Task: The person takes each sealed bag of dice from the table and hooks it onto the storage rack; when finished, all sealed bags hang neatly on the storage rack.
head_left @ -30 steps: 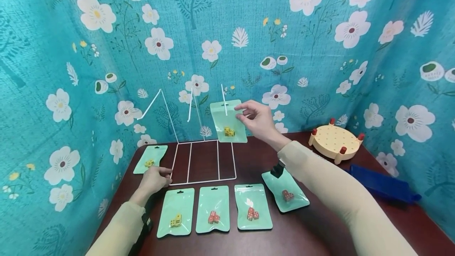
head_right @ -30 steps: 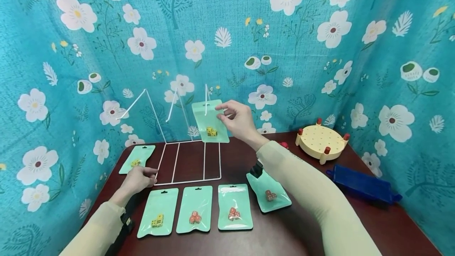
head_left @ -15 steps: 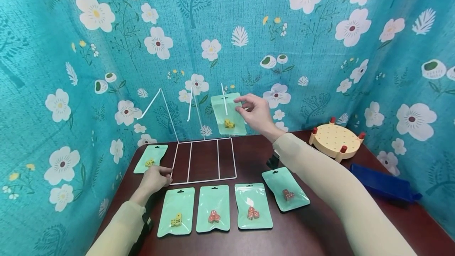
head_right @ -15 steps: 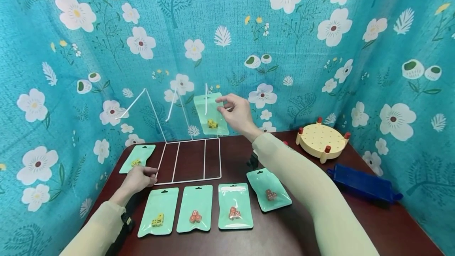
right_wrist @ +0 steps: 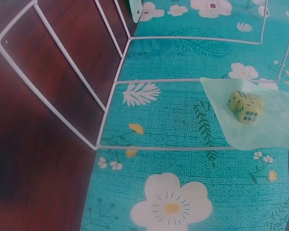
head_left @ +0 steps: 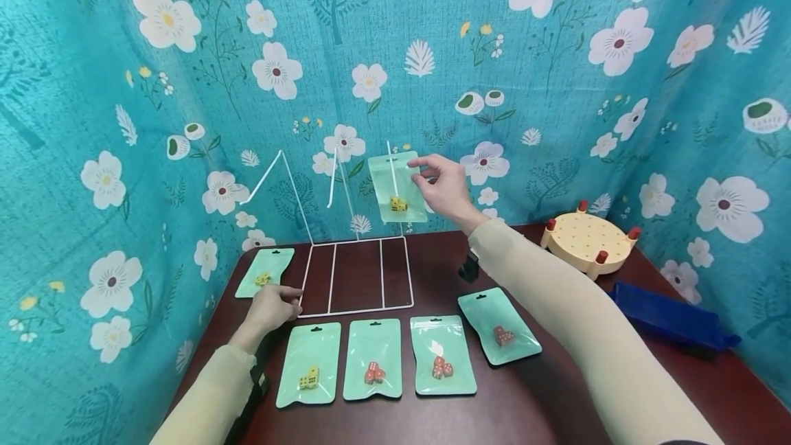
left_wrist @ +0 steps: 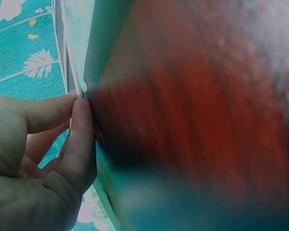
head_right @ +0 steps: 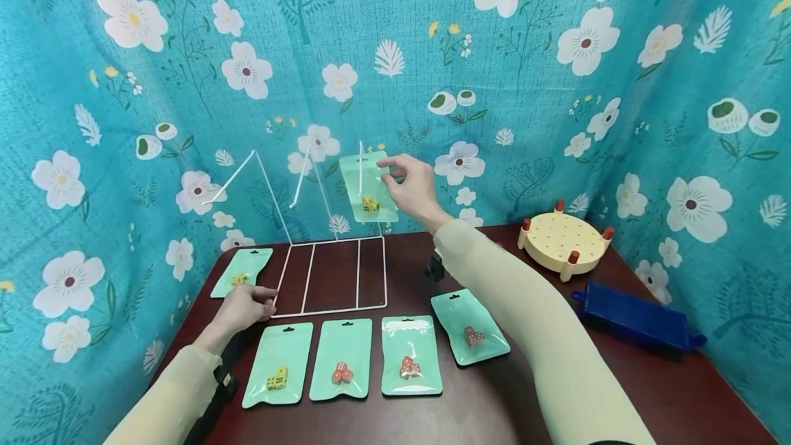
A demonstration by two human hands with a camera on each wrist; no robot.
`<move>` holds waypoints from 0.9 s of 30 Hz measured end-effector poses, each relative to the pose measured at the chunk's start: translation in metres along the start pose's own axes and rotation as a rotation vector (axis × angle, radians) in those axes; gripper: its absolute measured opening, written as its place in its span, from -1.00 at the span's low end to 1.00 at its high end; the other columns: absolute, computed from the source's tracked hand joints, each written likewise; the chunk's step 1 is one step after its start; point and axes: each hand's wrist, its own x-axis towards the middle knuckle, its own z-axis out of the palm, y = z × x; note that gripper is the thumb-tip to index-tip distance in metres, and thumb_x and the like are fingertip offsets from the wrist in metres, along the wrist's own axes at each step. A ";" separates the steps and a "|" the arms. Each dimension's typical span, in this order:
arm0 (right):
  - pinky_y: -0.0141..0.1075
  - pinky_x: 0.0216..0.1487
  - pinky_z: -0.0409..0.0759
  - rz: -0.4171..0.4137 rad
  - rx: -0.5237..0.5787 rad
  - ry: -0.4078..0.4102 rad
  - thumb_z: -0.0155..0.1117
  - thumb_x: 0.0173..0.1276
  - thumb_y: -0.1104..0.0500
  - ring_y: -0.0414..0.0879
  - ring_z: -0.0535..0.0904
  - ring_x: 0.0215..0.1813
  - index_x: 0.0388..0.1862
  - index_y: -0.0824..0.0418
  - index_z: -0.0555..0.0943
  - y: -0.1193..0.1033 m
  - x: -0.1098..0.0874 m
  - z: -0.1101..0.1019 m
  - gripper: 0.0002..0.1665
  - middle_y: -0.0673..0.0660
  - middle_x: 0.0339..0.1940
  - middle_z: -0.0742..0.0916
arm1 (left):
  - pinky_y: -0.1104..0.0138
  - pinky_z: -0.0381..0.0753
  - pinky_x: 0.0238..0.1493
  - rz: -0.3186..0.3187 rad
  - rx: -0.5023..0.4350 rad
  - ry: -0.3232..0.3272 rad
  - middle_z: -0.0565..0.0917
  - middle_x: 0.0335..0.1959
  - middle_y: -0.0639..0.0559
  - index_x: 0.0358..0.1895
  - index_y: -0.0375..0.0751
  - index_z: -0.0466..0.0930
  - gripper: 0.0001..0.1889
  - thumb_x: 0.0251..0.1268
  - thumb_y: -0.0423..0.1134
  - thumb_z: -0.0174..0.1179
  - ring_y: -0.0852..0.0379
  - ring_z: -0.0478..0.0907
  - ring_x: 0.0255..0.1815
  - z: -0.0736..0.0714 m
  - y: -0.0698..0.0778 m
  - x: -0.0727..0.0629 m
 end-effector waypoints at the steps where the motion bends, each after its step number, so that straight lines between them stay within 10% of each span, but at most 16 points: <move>1: -0.02 0.10 0.87 0.009 -0.002 -0.002 0.44 0.61 0.26 0.07 0.90 0.06 0.22 0.06 0.85 0.000 0.001 0.001 -0.71 0.14 0.23 0.88 | 0.26 0.85 -0.12 -0.004 -0.001 0.001 0.79 -0.13 -0.15 0.37 -0.38 0.75 -0.57 0.47 -0.46 0.39 0.13 0.79 -0.22 0.000 0.000 0.000; 27: -0.26 -0.27 0.61 0.073 -0.086 0.025 0.36 0.66 0.25 0.10 0.90 0.10 0.28 0.06 0.83 0.003 0.026 0.012 -0.67 0.17 0.20 0.90 | 0.24 0.88 -0.12 0.007 -0.003 0.016 0.79 -0.18 -0.15 0.33 -0.40 0.77 -0.59 0.46 -0.48 0.38 0.14 0.77 -0.25 0.002 0.001 -0.002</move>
